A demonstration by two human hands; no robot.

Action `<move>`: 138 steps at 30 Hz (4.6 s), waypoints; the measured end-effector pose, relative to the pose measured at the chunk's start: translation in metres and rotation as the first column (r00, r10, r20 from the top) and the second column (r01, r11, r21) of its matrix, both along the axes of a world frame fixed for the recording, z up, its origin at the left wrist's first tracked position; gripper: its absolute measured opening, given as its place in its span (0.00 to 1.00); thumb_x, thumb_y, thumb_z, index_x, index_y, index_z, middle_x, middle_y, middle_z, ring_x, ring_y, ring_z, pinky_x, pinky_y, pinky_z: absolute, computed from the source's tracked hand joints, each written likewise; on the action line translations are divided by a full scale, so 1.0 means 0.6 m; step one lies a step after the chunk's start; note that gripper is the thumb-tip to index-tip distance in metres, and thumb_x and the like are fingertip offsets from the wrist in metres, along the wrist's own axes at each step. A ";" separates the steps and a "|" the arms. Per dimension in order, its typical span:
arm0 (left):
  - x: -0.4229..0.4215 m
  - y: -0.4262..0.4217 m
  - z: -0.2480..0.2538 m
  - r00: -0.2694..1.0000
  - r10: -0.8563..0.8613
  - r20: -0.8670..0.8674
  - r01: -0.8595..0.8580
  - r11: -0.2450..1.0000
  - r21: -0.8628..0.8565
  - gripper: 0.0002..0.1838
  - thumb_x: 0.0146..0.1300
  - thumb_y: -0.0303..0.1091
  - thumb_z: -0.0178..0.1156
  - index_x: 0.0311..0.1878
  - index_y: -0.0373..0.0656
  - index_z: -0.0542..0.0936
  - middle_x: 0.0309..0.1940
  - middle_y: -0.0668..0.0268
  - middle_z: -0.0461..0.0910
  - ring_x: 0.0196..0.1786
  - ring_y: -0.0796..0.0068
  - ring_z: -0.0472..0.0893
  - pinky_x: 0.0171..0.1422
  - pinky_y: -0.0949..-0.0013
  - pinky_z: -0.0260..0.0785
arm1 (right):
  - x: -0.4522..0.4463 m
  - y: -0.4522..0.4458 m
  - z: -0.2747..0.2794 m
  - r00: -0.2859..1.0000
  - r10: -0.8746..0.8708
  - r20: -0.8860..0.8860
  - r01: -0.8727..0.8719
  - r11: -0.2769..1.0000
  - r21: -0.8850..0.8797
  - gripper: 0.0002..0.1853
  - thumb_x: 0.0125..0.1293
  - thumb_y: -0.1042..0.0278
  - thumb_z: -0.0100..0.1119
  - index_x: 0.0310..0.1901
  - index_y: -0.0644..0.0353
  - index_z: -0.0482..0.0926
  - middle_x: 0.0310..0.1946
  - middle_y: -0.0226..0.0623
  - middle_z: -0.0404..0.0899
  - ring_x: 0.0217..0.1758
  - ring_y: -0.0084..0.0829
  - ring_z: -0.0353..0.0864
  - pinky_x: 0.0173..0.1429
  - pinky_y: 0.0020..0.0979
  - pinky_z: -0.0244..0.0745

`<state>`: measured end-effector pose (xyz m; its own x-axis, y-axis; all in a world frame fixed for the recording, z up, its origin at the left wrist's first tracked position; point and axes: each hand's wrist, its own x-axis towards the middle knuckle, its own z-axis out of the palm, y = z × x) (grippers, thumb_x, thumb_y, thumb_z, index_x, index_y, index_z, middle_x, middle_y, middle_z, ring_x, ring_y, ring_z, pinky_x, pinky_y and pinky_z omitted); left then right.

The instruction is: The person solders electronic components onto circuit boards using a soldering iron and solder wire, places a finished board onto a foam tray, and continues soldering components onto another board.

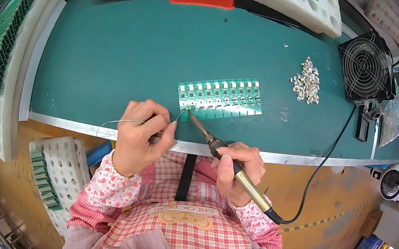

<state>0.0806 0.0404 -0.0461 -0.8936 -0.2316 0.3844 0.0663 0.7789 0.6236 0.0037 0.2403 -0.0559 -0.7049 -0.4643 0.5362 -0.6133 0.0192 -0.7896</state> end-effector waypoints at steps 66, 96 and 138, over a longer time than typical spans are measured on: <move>-0.031 -0.009 0.012 1.000 -0.009 0.022 0.011 0.994 -0.104 0.15 0.50 0.26 0.74 0.42 0.44 0.82 0.43 0.66 0.86 0.45 0.63 0.81 0.54 0.64 0.68 | -0.045 0.037 0.006 0.919 -0.327 -0.222 0.382 0.878 0.289 0.29 0.57 0.79 0.69 0.62 0.61 0.73 0.47 0.51 0.77 0.47 0.50 0.80 0.50 0.42 0.76; -0.089 0.045 0.013 0.937 0.347 0.031 -0.320 0.893 -0.316 0.31 0.47 0.47 0.78 0.48 0.41 0.74 0.46 0.61 0.78 0.49 0.55 0.77 0.53 0.57 0.63 | -0.008 -0.020 0.030 0.961 -0.274 0.045 0.267 0.957 0.113 0.41 0.56 0.79 0.71 0.72 0.59 0.65 0.54 0.48 0.74 0.37 0.33 0.85 0.39 0.33 0.82; -0.033 0.064 -0.062 0.813 0.347 -0.468 -0.050 0.842 0.536 0.15 0.66 0.39 0.60 0.24 0.43 0.74 0.23 0.65 0.72 0.36 0.62 0.75 0.53 0.58 0.58 | 0.017 -0.025 0.009 0.795 -0.368 -0.483 0.535 0.801 0.269 0.15 0.81 0.63 0.45 0.48 0.68 0.75 0.39 0.48 0.76 0.39 0.40 0.75 0.48 0.37 0.73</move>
